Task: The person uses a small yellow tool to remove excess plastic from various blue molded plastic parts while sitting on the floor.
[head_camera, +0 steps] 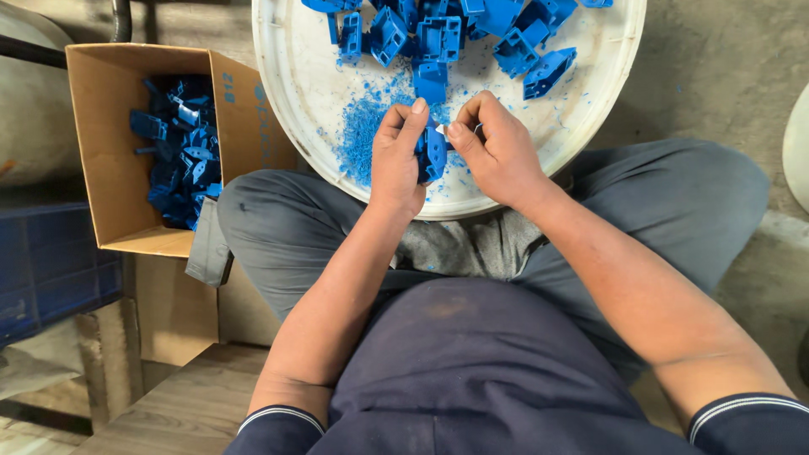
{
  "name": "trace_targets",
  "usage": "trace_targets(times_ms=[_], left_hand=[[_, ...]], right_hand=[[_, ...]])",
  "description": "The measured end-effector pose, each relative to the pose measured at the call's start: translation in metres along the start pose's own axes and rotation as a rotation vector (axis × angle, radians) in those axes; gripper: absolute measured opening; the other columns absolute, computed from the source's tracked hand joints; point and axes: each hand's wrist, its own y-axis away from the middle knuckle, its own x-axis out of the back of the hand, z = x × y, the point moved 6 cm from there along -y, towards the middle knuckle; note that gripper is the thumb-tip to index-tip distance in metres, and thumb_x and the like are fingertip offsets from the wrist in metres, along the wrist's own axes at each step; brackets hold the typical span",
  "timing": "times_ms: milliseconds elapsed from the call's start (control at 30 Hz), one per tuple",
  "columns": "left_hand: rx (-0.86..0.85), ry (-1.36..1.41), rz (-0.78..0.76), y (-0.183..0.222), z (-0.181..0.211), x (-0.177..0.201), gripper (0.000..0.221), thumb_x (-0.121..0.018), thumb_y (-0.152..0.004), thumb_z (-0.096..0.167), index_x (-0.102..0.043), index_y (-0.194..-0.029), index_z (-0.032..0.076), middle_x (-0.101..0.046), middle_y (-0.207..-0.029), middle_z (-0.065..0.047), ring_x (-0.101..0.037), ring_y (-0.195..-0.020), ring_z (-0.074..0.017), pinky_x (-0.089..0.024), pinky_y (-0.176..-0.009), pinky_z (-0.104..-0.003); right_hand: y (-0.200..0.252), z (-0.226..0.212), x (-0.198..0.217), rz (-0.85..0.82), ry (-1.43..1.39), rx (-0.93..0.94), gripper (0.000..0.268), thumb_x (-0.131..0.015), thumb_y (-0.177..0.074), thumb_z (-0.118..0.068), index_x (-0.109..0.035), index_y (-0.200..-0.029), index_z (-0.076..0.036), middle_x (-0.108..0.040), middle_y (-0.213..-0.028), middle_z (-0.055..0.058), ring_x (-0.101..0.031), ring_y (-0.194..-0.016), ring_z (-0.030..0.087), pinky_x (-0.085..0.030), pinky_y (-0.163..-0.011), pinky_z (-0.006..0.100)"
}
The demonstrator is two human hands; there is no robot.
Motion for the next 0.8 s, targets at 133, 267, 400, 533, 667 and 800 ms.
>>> trace_targets(times_ms=[133,267,400,533,667,800], left_hand=[[-0.013,0.025,-0.025,0.001,0.002,-0.002,0.024,-0.069,-0.102,0.025,-0.055,-0.087,0.012,-0.058,-0.074,0.002,-0.052,-0.059,-0.0047,-0.043,-0.052,-0.024],[-0.011,0.000,-0.016,0.001,0.002,-0.002,0.023,-0.069,-0.100,0.025,-0.056,-0.087,0.012,-0.058,-0.073,0.002,-0.052,-0.058,-0.0046,-0.043,-0.051,-0.024],[-0.070,0.049,-0.025,-0.002,0.004,-0.002,0.025,-0.071,-0.101,0.022,-0.055,-0.086,0.011,-0.056,-0.075,0.003,-0.052,-0.062,-0.0049,-0.044,-0.055,-0.025],[-0.073,0.071,0.001,-0.004,0.008,0.001,0.023,-0.070,-0.100,0.021,-0.055,-0.085,0.012,-0.057,-0.075,0.003,-0.052,-0.061,-0.0056,-0.044,-0.055,-0.026],[-0.068,0.130,0.002,-0.002,0.016,-0.001,0.023,-0.070,-0.100,0.022,-0.055,-0.085,0.012,-0.058,-0.076,0.002,-0.052,-0.062,-0.0056,-0.044,-0.056,-0.026],[-0.064,0.104,-0.027,0.002,0.023,-0.007,0.026,-0.070,-0.101,0.025,-0.054,-0.085,0.013,-0.057,-0.073,0.002,-0.049,-0.057,-0.0052,-0.040,-0.050,-0.025]], right_hand=[[0.000,-0.002,0.000,-0.003,0.007,-0.001,0.022,-0.066,-0.106,-0.022,-0.053,-0.102,-0.004,-0.064,-0.086,0.005,-0.061,-0.073,0.013,-0.049,-0.065,0.030],[0.000,-0.003,-0.001,-0.007,-0.009,0.000,0.022,-0.066,-0.106,-0.022,-0.054,-0.102,-0.004,-0.064,-0.086,0.006,-0.060,-0.073,0.013,-0.049,-0.065,0.030],[0.006,-0.007,-0.003,-0.019,0.032,0.000,0.019,-0.066,-0.104,-0.019,-0.055,-0.101,-0.004,-0.064,-0.084,0.005,-0.059,-0.071,0.014,-0.048,-0.065,0.030],[0.017,-0.012,-0.007,-0.099,0.059,0.039,0.017,-0.066,-0.103,-0.018,-0.056,-0.100,-0.004,-0.062,-0.083,0.006,-0.057,-0.069,0.014,-0.047,-0.064,0.030],[0.025,-0.015,-0.009,-0.197,-0.051,-0.005,0.019,-0.068,-0.102,-0.020,-0.056,-0.102,-0.006,-0.059,-0.082,0.004,-0.052,-0.070,0.011,-0.045,-0.064,0.027],[0.023,-0.036,0.006,-0.115,0.049,0.012,0.044,-0.083,-0.086,-0.024,-0.055,-0.114,-0.005,-0.060,-0.081,0.002,-0.045,-0.062,0.007,-0.040,-0.056,0.025]])
